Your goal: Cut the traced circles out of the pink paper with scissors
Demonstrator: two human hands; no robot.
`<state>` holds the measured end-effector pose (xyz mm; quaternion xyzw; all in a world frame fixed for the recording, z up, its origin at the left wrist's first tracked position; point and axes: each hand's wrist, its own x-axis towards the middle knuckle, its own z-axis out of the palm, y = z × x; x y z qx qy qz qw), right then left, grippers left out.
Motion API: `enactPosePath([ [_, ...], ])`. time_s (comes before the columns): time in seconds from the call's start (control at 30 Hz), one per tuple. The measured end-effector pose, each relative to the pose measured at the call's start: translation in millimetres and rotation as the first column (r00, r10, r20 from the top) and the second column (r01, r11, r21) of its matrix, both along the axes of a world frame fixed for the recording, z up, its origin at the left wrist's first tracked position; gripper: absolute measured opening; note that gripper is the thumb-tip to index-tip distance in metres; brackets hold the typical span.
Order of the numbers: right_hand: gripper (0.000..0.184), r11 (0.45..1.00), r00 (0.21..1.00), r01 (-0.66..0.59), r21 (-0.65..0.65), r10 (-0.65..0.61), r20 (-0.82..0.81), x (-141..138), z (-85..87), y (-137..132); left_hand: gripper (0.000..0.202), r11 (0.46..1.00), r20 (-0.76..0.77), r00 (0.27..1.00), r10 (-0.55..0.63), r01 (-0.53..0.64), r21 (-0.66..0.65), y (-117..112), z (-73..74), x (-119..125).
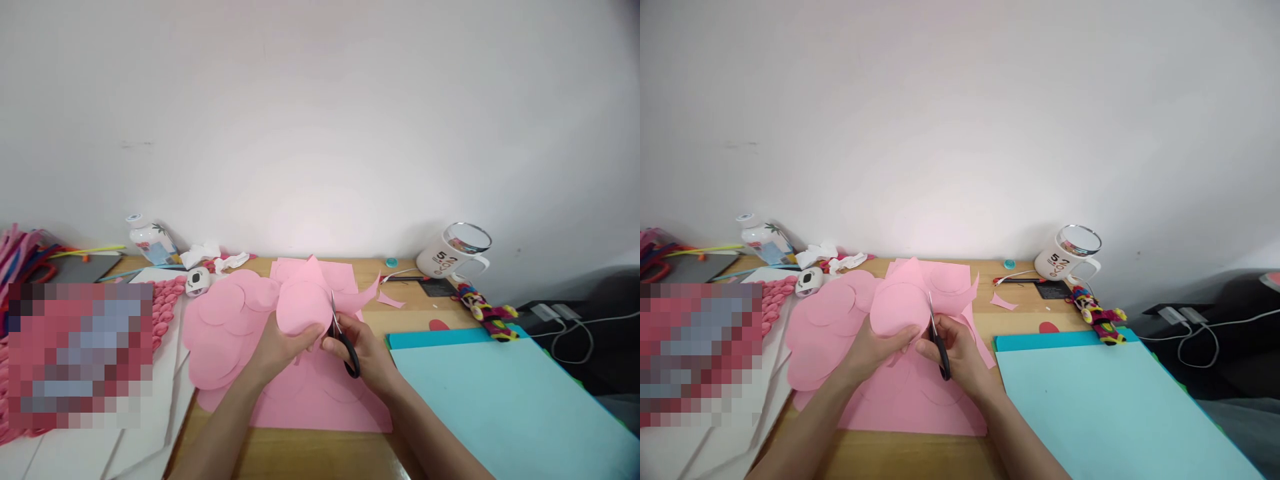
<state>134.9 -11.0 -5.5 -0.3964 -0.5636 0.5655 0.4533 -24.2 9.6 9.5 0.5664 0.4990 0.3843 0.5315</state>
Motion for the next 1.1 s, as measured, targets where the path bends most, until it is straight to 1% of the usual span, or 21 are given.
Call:
enactPosePath([
  [0.17, 0.029, 1.0, 1.0, -0.004, -0.02, 0.004, -0.011, 1.1, -4.0, 0.0, 0.017, 0.998, 0.002, 1.0, -0.015, 0.015, -0.056, -0.7, 3.0, 0.1],
  [0.33, 0.027, 1.0, 1.0, -0.011, -0.028, 0.011, -0.001, 2.1, -4.2, 0.5, 0.017, 0.998, 0.029, 0.999, -0.036, 0.038, -0.045, 0.0, 3.3, -0.3],
  [0.5, 0.025, 0.999, 1.0, -0.017, -0.028, 0.018, 0.022, 3.7, -5.9, 0.0, 0.016, 0.997, 0.061, 0.997, -0.047, 0.051, -0.066, 0.4, 3.4, -1.6],
  [0.67, 0.026, 0.999, 0.997, 0.009, -0.044, -0.006, 0.071, 4.2, -7.4, 0.5, 0.02, 0.995, 0.064, 0.997, -0.053, 0.058, -0.078, 1.3, 5.3, -2.2],
  [0.77, 0.024, 0.998, 0.997, 0.021, -0.06, -0.016, 0.081, 3.4, -5.7, 0.1, 0.022, 0.998, 0.116, 0.993, -0.028, 0.035, -0.055, 2.4, 2.2, -1.6],
  [0.83, 0.023, 0.998, 0.997, 0.017, -0.068, -0.012, 0.073, 2.6, -3.6, -0.6, 0.023, 0.999, 0.14, 0.99, 0.009, -0.003, -0.042, 2.7, 0.0, -0.9],
  [0.93, 0.023, 0.997, 0.997, 0.014, -0.07, -0.009, 0.072, 1.0, 0.0, -1.8, 0.024, 0.997, 0.134, 0.989, 0.058, -0.049, -0.065, 2.1, 0.3, 0.5],
  [1.03, 0.023, 0.998, 0.996, 0.019, -0.067, -0.013, 0.093, -0.3, 1.7, -2.3, 0.027, 0.997, 0.125, 0.992, -0.001, 0.01, -0.075, 1.2, 5.1, 1.3],
  [1.1, 0.025, 0.998, 0.997, 0.009, -0.057, -0.005, 0.076, -0.5, 1.2, -1.6, 0.028, 0.996, 0.101, 0.994, -0.043, 0.05, -0.074, 0.6, 8.7, 1.2],
])
